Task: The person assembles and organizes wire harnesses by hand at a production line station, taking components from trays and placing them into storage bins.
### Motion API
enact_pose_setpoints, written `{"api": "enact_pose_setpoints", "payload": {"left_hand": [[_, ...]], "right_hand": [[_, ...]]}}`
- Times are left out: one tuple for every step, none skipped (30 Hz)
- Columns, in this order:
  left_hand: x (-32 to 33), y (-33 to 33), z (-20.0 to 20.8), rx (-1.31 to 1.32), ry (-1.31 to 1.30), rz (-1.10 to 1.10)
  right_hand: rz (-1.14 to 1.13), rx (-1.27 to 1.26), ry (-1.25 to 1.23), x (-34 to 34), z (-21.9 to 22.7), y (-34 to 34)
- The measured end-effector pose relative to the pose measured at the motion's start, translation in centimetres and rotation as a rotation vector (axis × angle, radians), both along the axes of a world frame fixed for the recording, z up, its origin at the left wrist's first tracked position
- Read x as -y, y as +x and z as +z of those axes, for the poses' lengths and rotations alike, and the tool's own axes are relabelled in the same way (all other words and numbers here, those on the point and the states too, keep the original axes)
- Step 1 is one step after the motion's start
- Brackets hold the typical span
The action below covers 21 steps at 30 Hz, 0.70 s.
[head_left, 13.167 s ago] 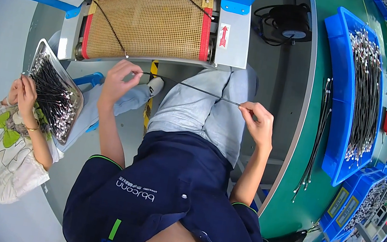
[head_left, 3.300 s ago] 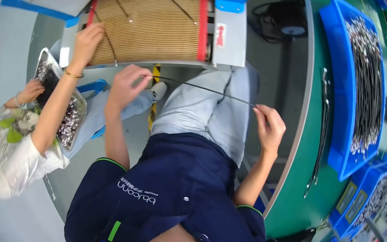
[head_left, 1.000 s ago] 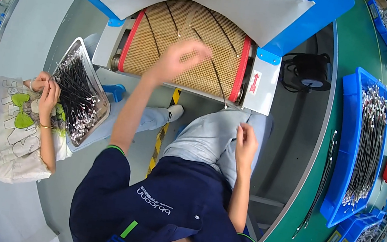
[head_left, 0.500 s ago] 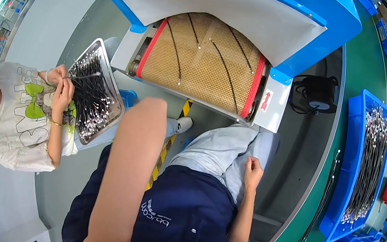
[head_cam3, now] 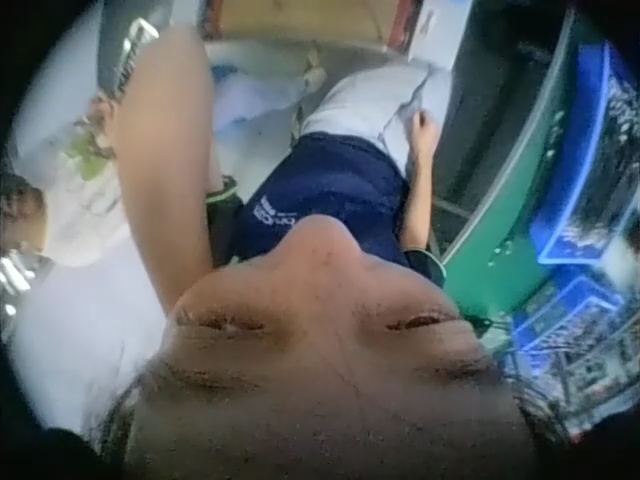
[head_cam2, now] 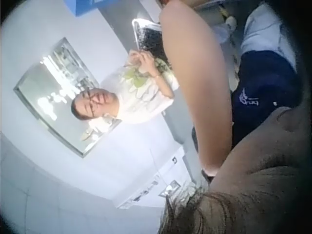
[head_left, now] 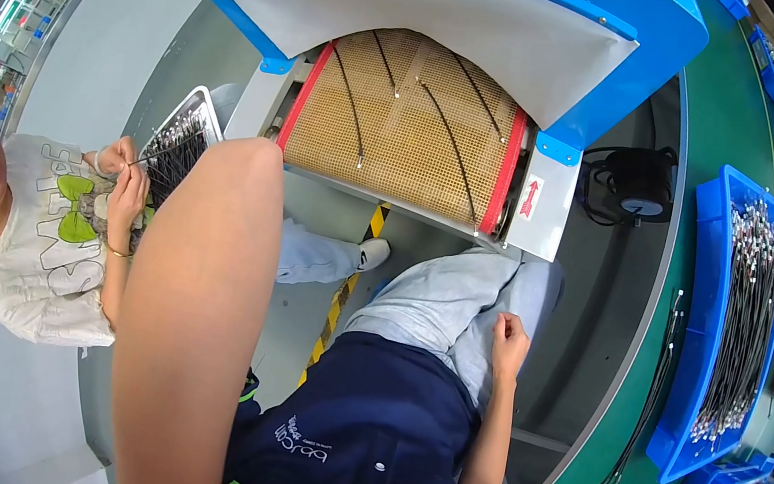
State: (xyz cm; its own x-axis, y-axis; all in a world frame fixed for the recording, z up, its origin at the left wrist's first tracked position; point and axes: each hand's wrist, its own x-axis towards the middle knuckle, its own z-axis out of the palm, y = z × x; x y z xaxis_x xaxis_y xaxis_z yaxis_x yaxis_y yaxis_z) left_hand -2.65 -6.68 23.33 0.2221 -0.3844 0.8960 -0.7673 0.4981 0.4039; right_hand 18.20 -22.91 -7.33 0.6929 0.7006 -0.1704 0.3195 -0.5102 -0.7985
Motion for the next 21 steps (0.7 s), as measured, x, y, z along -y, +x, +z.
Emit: {"api": "enact_pose_setpoints", "payload": {"left_hand": [[0.1,0.1,0.0,-0.002,-0.004,-0.008],[0.2,0.1,-0.1,-0.004,-0.008,-0.016],[0.3,0.1,-0.1,-0.007,-0.012,-0.023],[0.4,0.1,-0.1,-0.009,-0.017,-0.03],[0.4,0.1,-0.2,-0.011,-0.019,-0.037],[0.5,0.2,-0.2,-0.012,-0.021,-0.045],[0.5,0.3,-0.2,-0.012,-0.024,-0.053],[0.6,0.3,-0.3,-0.014,-0.028,-0.061],[0.6,0.4,-0.4,-0.014,-0.033,-0.069],[0.7,0.5,-0.4,-0.015,-0.038,-0.079],[0.7,0.6,-0.5,-0.016,-0.043,-0.087],[0.8,0.7,-0.6,-0.017,-0.048,-0.097],[0.8,0.8,-0.6,-0.018,-0.054,-0.107],[0.8,0.9,-0.7,-0.019,-0.058,-0.115],[0.7,1.1,-0.8,-0.02,-0.059,-0.121],[0.6,1.3,-0.9,-0.021,-0.059,-0.126],[0.7,1.3,-1.0,-0.025,-0.064,-0.128],[0.6,1.3,-1.1,-0.029,-0.068,-0.131],[0.6,1.3,-1.2,-0.033,-0.069,-0.134],[0.6,1.3,-1.3,-0.036,-0.07,-0.132],[0.6,1.3,-1.2,-0.039,-0.069,-0.122]], "right_hand": [[0.0,0.0,0.001,0.0,0.1,0.0],[-0.001,-0.004,-0.004,0.1,0.1,0.0],[-0.003,-0.007,-0.009,0.1,0.2,-0.1],[-0.001,-0.008,-0.009,0.2,0.2,-0.2],[0.002,-0.002,-0.007,0.2,0.1,-0.1],[0.005,0.003,-0.006,0.1,0.0,-0.1],[0.006,0.004,-0.004,0.1,0.1,0.0],[0.008,0.003,-0.006,0.1,0.1,0.0],[0.01,0.002,-0.01,0.1,0.2,0.0],[0.009,0.004,-0.01,0.2,0.2,0.0],[0.019,-0.008,-0.037,0.2,0.3,0.1],[0.029,-0.019,-0.064,0.3,0.4,0.1],[0.027,-0.018,-0.065,0.4,0.8,0.1],[0.067,-0.075,-0.038,0.4,1.4,0.2],[0.109,-0.131,-0.008,0.1,2.2,0.3],[0.112,-0.13,-0.004,-0.2,3.6,0.5],[0.139,-0.086,0.029,-0.2,5.8,0.4],[0.163,-0.041,0.063,-0.1,8.1,0.4],[0.129,0.047,0.096,0.1,10.2,0.7],[0.098,0.135,0.129,0.6,12.4,1.1],[0.059,0.247,0.117,0.9,14.9,1.7]]}}
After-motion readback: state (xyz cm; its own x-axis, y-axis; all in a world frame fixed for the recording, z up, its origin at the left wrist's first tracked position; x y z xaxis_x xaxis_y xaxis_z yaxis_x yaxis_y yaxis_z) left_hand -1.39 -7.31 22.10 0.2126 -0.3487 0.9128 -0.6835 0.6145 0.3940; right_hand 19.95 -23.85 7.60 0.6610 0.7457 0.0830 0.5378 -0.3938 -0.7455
